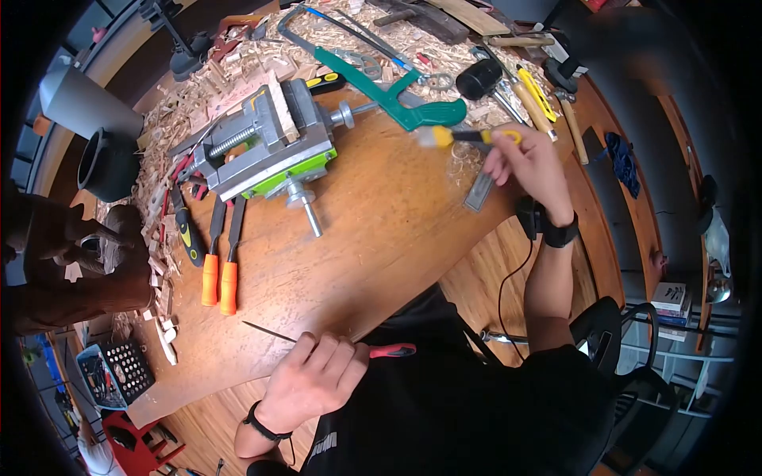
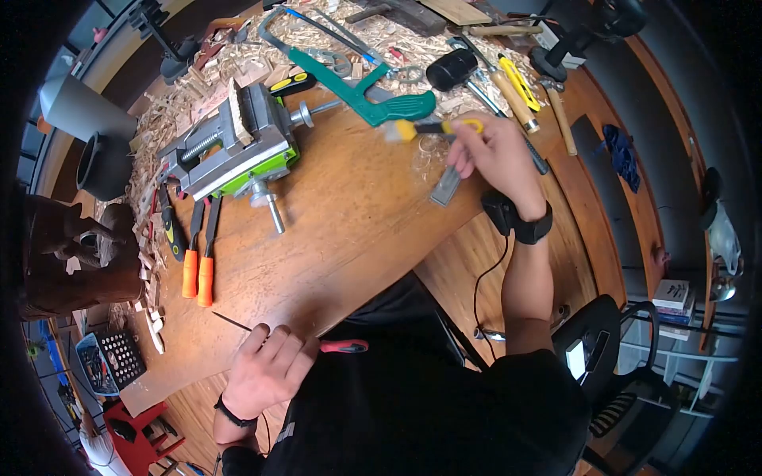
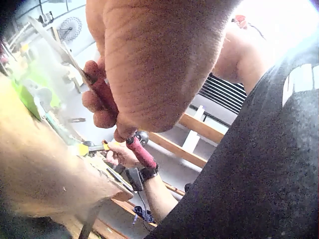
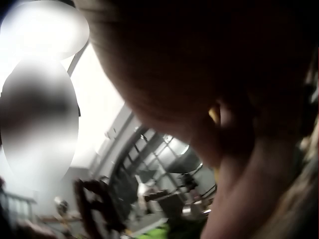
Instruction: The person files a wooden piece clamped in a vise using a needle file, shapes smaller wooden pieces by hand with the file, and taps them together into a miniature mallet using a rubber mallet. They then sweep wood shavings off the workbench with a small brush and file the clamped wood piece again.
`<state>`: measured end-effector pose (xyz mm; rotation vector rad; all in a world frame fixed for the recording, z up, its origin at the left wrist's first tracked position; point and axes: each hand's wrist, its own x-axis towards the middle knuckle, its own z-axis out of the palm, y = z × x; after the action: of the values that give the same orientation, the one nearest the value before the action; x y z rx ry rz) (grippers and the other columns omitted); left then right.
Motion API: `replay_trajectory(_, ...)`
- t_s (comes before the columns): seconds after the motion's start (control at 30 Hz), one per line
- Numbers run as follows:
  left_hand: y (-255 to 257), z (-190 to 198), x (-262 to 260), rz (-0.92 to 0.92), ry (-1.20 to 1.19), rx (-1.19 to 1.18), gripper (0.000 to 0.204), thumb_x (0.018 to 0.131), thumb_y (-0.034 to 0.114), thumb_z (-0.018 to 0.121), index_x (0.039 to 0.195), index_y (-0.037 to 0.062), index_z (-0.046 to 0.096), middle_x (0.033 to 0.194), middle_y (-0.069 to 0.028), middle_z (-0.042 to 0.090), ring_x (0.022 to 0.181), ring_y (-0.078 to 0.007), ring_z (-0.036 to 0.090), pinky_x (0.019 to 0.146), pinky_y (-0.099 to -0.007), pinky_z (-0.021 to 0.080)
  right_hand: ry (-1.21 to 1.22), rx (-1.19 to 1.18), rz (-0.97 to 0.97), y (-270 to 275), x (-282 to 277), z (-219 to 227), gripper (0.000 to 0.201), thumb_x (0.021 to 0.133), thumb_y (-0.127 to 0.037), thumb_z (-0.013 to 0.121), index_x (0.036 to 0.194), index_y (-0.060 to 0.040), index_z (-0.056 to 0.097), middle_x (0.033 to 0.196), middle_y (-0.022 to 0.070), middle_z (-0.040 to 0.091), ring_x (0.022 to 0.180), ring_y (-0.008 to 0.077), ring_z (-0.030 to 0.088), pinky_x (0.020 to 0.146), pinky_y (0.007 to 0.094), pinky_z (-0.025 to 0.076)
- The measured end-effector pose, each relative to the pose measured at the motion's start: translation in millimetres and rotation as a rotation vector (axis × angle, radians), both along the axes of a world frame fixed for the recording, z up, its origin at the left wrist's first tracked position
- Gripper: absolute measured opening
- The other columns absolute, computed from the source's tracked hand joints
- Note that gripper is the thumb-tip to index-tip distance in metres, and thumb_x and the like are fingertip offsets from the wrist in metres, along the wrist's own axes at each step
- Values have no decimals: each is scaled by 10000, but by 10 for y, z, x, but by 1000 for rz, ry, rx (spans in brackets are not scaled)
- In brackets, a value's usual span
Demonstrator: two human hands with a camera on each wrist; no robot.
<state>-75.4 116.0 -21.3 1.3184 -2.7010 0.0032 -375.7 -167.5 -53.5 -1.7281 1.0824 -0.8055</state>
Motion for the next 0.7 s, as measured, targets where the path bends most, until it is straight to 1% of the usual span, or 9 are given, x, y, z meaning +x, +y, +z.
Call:
replay_trajectory(0.1, -9, 2, -29, -7, 13, 4, 221, 817, 160, 641, 1017, 68, 663, 883, -49, 608, 866, -198, 593, 779, -322, 467, -40, 184, 262, 202, -152, 173, 230, 1063, -139, 524, 1025, 32, 673, 710, 97, 710, 543, 116, 642, 497, 240, 511)
replay_trajectory(0.13, -13, 8, -28, -4, 12, 8, 218, 818, 160, 641, 1015, 68, 664, 885, -49, 608, 866, -198, 593, 778, -322, 468, 93, 287, 320, 287, -89, 291, 236, 1061, -154, 532, 1019, 31, 673, 709, 93, 709, 544, 111, 634, 502, 235, 506)
replay_trajectory(0.17, -22, 11, -28, -2, 11, 12, 215, 818, 159, 640, 1012, 68, 666, 887, -48, 608, 866, -198, 593, 778, -323, 468, 92, 286, 316, 246, -48, 239, 236, 1061, -154, 532, 1019, 31, 673, 709, 93, 709, 544, 111, 634, 502, 235, 506)
replay_trajectory(0.27, -38, -7, -39, -9, 9, -3, 217, 822, 157, 641, 1018, 67, 664, 887, -51, 610, 869, -198, 596, 779, -324, 470, 93, -70, -122, 2, -21, -22, 199, 1045, -130, 563, 1027, 36, 670, 703, 105, 705, 550, 119, 647, 495, 235, 507)
replay_trajectory(0.3, -42, -4, -43, -8, 10, -7, 217, 822, 157, 641, 1018, 67, 664, 887, -51, 610, 869, -198, 596, 779, -324, 470, 93, -75, -121, 55, -16, 46, 199, 1045, -130, 563, 1027, 36, 670, 703, 105, 705, 550, 119, 647, 495, 235, 507)
replay_trajectory(0.4, -33, 9, -58, -16, 21, 23, 218, 826, 155, 639, 1022, 65, 663, 887, -54, 611, 869, -198, 598, 780, -324, 471, -35, 183, 231, 275, 19, 196, 249, 1059, -171, 543, 1023, 38, 674, 689, 84, 692, 554, 105, 630, 517, 242, 496)
replay_trajectory(0.53, -40, -16, -62, -18, 12, 7, 229, 821, 158, 636, 1028, 63, 665, 883, -54, 608, 865, -203, 597, 780, -323, 472, 204, -116, -81, 72, 124, 77, 192, 1047, -135, 563, 1040, 23, 672, 695, 79, 698, 561, 97, 637, 520, 216, 500)
replay_trajectory(0.63, -22, -7, -57, -9, 12, 10, 233, 818, 156, 637, 1029, 62, 665, 879, -55, 608, 864, -204, 597, 780, -323, 471, -49, 32, 116, 227, -69, 301, 193, 1046, -122, 548, 1014, 19, 676, 690, 79, 696, 557, 90, 633, 524, 216, 502)
replay_trajectory(0.7, -28, -12, -39, -9, 12, 24, 234, 817, 156, 637, 1030, 62, 665, 878, -56, 610, 866, -204, 599, 781, -323, 471, 29, 93, 232, 210, -216, 431, 194, 1049, -118, 536, 1011, 14, 675, 700, 82, 700, 556, 89, 632, 522, 217, 502)
